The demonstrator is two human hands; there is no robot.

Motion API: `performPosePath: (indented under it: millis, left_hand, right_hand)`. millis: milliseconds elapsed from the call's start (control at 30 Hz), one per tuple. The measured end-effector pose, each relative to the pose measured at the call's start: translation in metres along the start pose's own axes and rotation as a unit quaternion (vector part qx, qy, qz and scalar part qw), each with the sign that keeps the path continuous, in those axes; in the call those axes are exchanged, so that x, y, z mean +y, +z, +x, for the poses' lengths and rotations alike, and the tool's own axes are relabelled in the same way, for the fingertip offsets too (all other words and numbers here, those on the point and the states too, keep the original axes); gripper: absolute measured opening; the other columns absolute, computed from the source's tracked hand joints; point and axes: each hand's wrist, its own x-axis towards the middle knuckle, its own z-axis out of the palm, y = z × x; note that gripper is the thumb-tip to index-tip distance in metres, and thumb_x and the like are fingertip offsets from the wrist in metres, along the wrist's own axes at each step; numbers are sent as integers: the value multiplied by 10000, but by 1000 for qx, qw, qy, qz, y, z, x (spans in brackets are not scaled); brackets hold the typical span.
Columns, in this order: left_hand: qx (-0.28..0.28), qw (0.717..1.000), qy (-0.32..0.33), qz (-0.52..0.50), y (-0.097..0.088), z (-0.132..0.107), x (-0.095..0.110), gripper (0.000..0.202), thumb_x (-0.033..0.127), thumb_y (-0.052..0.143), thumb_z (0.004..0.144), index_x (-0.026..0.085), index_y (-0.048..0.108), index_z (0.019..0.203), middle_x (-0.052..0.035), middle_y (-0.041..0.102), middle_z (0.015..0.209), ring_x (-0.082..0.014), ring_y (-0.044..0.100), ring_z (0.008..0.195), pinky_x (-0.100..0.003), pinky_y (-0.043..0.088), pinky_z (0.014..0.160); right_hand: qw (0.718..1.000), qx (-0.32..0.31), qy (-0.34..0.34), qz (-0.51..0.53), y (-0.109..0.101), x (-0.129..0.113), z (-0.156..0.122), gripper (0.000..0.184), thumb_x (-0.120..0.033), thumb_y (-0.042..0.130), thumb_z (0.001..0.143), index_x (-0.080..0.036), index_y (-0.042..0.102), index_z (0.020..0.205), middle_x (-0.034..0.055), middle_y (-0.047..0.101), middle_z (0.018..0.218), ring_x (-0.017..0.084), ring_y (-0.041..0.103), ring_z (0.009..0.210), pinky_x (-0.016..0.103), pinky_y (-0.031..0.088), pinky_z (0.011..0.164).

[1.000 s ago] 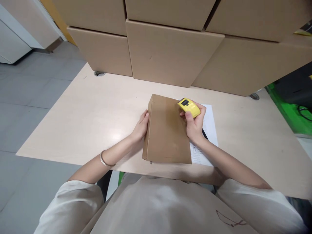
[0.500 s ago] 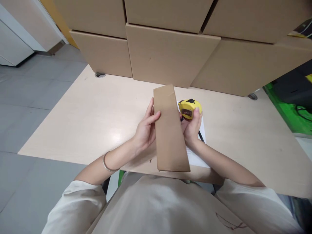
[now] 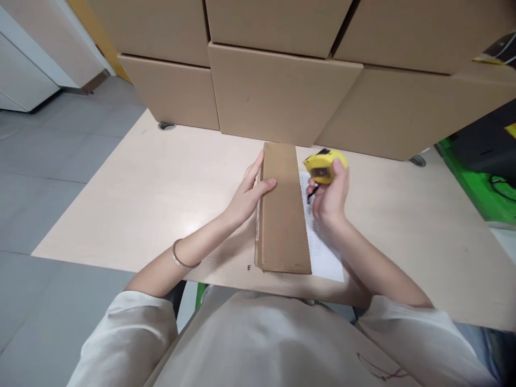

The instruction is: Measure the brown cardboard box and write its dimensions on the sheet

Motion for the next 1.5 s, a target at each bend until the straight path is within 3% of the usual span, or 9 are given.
performPosePath:
  millis: [67, 233, 367, 567, 700, 967, 1233, 1433, 1500]
  left_hand:
    - [-7, 1000, 19, 11, -2, 5, -7, 870, 432, 673, 917, 328, 322, 1707, 10, 185, 1842, -313, 152, 1700, -479, 157, 1370]
    - [-16, 1000, 26, -5, 0, 9, -14, 901, 454, 662, 916, 281, 281, 1715, -37, 192, 1841, -307, 152, 1702, -467, 170, 1367]
    - [-17, 999, 48, -15, 0, 13, -23, 892, 439, 625, 932, 339, 219, 1720, -6, 183, 1840, -302, 133, 1702, -485, 182, 1362]
    - [-7, 996, 81, 29, 2, 22, -33, 870, 429, 591, 898, 399, 249, 1697, -24, 380, 1707, -359, 242, 1629, -557, 217, 1329]
    - [27, 998, 55, 32, 4, 21, -24, 956, 357, 592, 834, 354, 225, 1716, -48, 363, 1687, -352, 256, 1603, -518, 231, 1320]
    - [55, 996, 38, 59, 2, 17, -14, 961, 324, 579, 774, 309, 324, 1701, -54, 417, 1635, -318, 209, 1611, -469, 156, 1348]
    - [51, 993, 58, 91, 9, 21, -17, 929, 336, 564, 779, 284, 350, 1682, -52, 394, 1684, -327, 160, 1636, -479, 95, 1359]
    - [40, 993, 55, 93, 8, 22, -21, 963, 371, 590, 787, 293, 298, 1702, -59, 366, 1702, -328, 154, 1641, -479, 114, 1352]
    - [27, 996, 60, 63, 7, 22, -25, 982, 438, 613, 809, 315, 250, 1713, -58, 314, 1747, -333, 166, 1646, -485, 166, 1338]
  right_hand:
    - [997, -70, -15, -20, 4, -21, 18, 356, -547, 682, 852, -276, 508, 1005, -13, 615, 891, 94, 455, 512, 224, 257, 369]
    - [954, -278, 5, -114, 37, -59, 33, 476, -658, 728, 843, -249, 542, 1000, 10, 640, 862, 99, 461, 508, 227, 222, 324]
    - [926, -334, 10, -174, 61, -65, 30, 495, -665, 758, 870, -246, 523, 986, 8, 611, 822, 111, 503, 547, 218, 272, 323]
    - [896, -368, 9, -247, 72, -61, 36, 465, -573, 830, 874, -245, 506, 935, -32, 552, 801, 93, 519, 620, 172, 345, 437]
    - [907, -348, 0, -238, 62, -65, 39, 425, -521, 839, 879, -236, 525, 889, -22, 542, 815, 105, 547, 701, 168, 386, 501]
    - [948, -241, -10, -210, 5, -68, 56, 352, -520, 782, 880, -222, 597, 851, 12, 604, 743, 100, 429, 537, 212, 260, 385]
    - [951, -266, -25, -157, 0, -51, 60, 424, -595, 805, 845, -209, 633, 873, -16, 600, 693, 58, 411, 447, 162, 238, 324]
    - [900, -367, 103, -211, -17, -70, 83, 445, -507, 882, 764, -123, 797, 972, 113, 787, 879, 163, 678, 590, 281, 590, 452]
    - [886, -395, 95, -223, -20, -78, 85, 411, -474, 888, 754, -129, 819, 966, 111, 800, 889, 176, 700, 631, 292, 621, 509]
